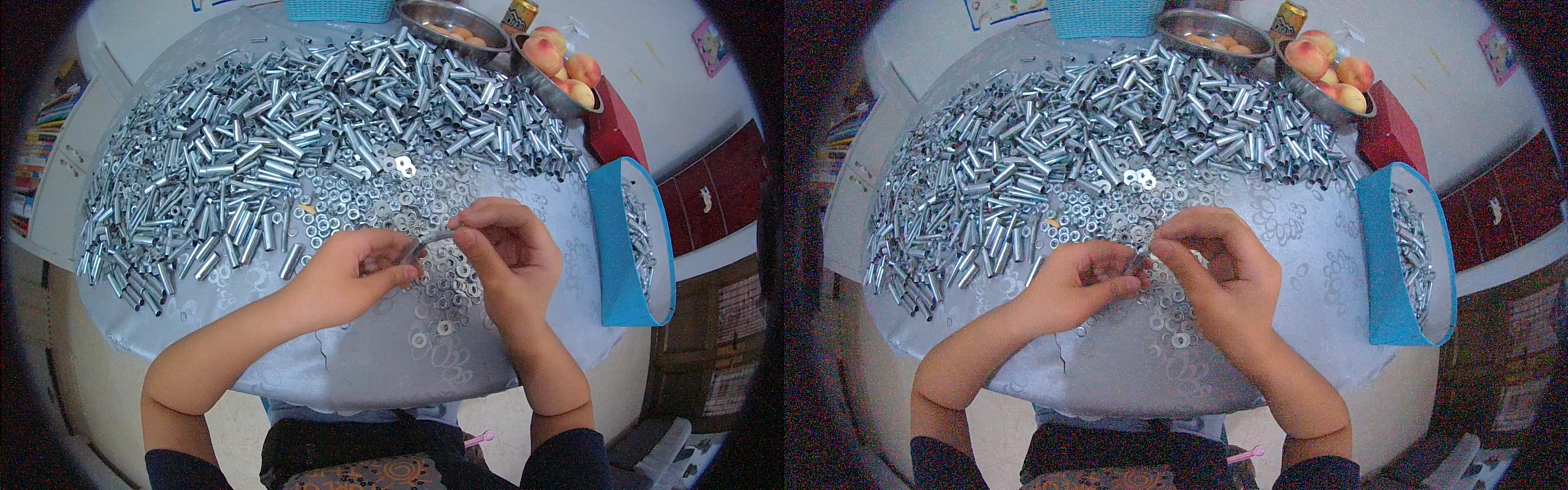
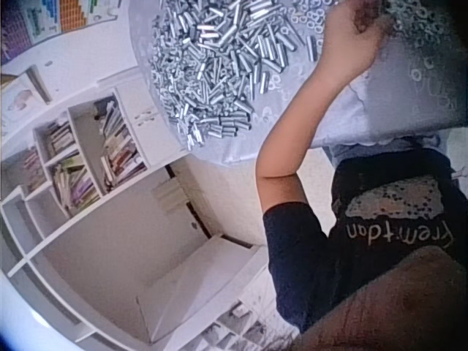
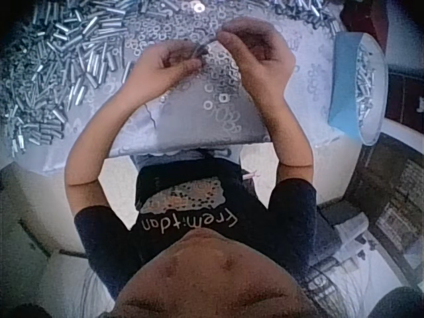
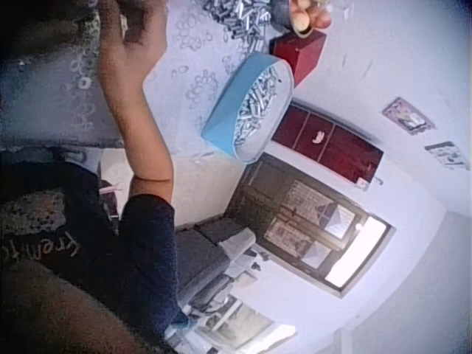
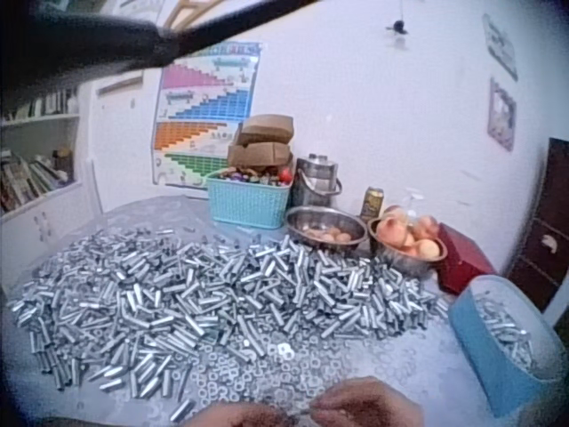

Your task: The person sits at a table covered with a large pile of metal bolts and washers. They repeatedly pick up a bolt and a washer, slide the washer onto the bolt, and place the assembled unit into a blue container on the right. The task involves repetitive manual assembly of small hardware components.

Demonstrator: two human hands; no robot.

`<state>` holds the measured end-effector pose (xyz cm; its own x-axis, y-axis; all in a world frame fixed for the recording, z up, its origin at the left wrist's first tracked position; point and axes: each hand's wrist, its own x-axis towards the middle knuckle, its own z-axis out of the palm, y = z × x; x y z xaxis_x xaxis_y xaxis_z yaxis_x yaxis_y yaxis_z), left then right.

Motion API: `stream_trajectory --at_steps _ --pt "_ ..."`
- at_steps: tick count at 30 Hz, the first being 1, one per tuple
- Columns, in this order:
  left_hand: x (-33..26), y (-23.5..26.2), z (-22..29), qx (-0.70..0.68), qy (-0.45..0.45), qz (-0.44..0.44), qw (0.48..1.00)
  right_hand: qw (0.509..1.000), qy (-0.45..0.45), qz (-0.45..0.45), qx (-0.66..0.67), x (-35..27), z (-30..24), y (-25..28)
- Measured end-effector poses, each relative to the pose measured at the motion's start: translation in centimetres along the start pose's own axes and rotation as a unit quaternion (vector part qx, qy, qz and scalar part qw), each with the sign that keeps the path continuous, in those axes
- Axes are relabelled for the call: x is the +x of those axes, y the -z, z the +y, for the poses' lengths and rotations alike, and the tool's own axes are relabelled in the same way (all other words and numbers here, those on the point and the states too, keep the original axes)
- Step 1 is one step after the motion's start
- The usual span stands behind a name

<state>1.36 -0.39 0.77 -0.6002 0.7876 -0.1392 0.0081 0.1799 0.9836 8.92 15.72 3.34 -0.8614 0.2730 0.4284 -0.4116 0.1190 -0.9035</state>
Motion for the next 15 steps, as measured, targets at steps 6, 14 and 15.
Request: stream_trajectory --at_steps 6,14,15 --pt "-0.6 -0.2 0.6 0.049 -0.06 0.022 0.997 0.996 -0.075 -0.036 -0.02 0.0 0.6 0.0" --pt "-0.1 -0.2 -0.4 -0.078 -0.061 0.012 0.995 0.962 0.051 -0.143 -0.229 0.6 0.1 0.3" --pt "-0.1 -0.3 -0.5 -0.106 -0.061 0.021 0.992 0.968 0.019 -0.13 -0.214 0.5 0.0 0.1"
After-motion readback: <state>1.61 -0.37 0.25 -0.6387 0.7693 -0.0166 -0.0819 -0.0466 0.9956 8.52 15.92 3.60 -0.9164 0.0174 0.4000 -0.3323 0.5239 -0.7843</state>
